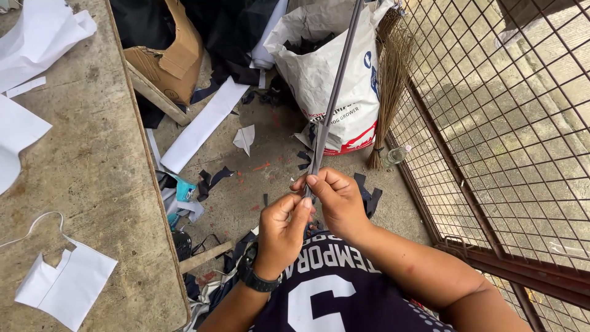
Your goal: The person picks up a long strip of dark fabric and begins braiding it by hand. They continue to twist and fold the fabric into a braided pattern, working their way down the length of the strip. The person then hangs the braided fabric on a metal grate.
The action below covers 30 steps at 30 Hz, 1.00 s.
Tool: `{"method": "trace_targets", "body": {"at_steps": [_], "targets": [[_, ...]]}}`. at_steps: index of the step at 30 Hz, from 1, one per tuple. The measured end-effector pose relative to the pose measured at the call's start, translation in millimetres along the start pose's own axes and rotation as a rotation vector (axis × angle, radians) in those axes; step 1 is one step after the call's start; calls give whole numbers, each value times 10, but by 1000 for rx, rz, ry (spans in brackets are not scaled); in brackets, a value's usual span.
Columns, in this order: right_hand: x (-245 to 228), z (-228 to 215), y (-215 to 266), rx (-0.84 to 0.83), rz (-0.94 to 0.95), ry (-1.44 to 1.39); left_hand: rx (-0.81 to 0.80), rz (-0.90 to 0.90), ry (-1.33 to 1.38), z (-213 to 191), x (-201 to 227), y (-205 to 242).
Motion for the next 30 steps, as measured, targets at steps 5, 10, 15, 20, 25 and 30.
{"method": "trace_targets", "body": {"at_steps": [5, 10, 15, 20, 25, 30], "targets": [[-97, 32, 71, 44, -81, -125, 21, -11, 67, 19, 49, 49], [248, 26, 358, -191, 111, -302, -2, 0, 13, -12, 22, 360], [283, 55, 660, -248, 104, -173, -4, -36, -14, -84, -31, 670], [282, 38, 762, -262, 111, -115, 12, -24, -35, -65, -51, 769], [60, -65, 667, -265, 16, 246, 7, -21, -63, 34, -48, 799], [-120, -327, 421, -139, 49, 312, 9, -63, -31, 186, -47, 760]]}}
Point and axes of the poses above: each hand's wrist, its own y-axis away from the middle knuckle, its own z-axis out of the palm, x = y × z, the point moved 7 cm from there along -y, towards the middle knuckle, and after that the axes turned 7 degrees about -z, right-handed, at the moved point
